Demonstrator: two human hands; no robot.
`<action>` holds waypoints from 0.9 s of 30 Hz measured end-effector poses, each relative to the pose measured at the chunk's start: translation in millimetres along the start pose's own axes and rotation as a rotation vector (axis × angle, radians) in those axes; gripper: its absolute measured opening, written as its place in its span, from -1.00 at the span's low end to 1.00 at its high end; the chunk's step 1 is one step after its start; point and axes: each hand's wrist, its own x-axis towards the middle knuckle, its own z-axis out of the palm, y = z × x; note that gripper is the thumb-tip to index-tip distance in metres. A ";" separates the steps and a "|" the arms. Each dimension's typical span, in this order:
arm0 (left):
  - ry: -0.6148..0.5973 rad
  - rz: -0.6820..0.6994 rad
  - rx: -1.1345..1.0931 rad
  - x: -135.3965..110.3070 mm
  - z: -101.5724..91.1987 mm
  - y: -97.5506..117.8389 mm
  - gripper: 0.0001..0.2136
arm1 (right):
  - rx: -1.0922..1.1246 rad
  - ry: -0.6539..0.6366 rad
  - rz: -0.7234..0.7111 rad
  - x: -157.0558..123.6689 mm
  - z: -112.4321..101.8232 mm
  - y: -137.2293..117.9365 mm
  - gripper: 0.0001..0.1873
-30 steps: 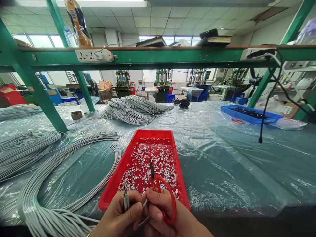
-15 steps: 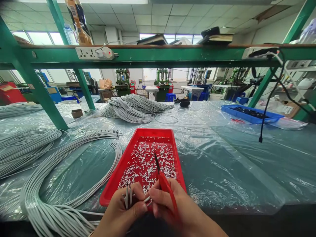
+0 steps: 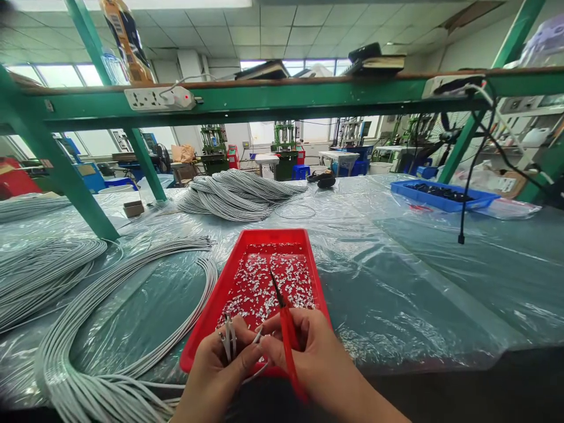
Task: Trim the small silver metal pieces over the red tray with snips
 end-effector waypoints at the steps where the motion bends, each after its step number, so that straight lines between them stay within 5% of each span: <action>1: 0.029 0.016 0.019 0.2 1.5 -1.3 -0.55 | -0.016 0.003 -0.001 -0.5 0.9 2.0 -0.67; 18: 0.369 0.498 0.239 6.5 16.8 -16.7 -0.89 | -0.031 0.254 -0.146 9.6 15.2 15.5 -0.75; 21: 0.363 0.396 0.217 6.0 14.6 -15.1 -0.84 | -0.102 0.175 -0.114 10.3 11.0 13.3 -0.75; 27: 0.060 0.070 0.060 8.6 2.0 -6.3 -0.60 | -0.034 0.197 -0.061 3.5 5.5 -1.4 -0.63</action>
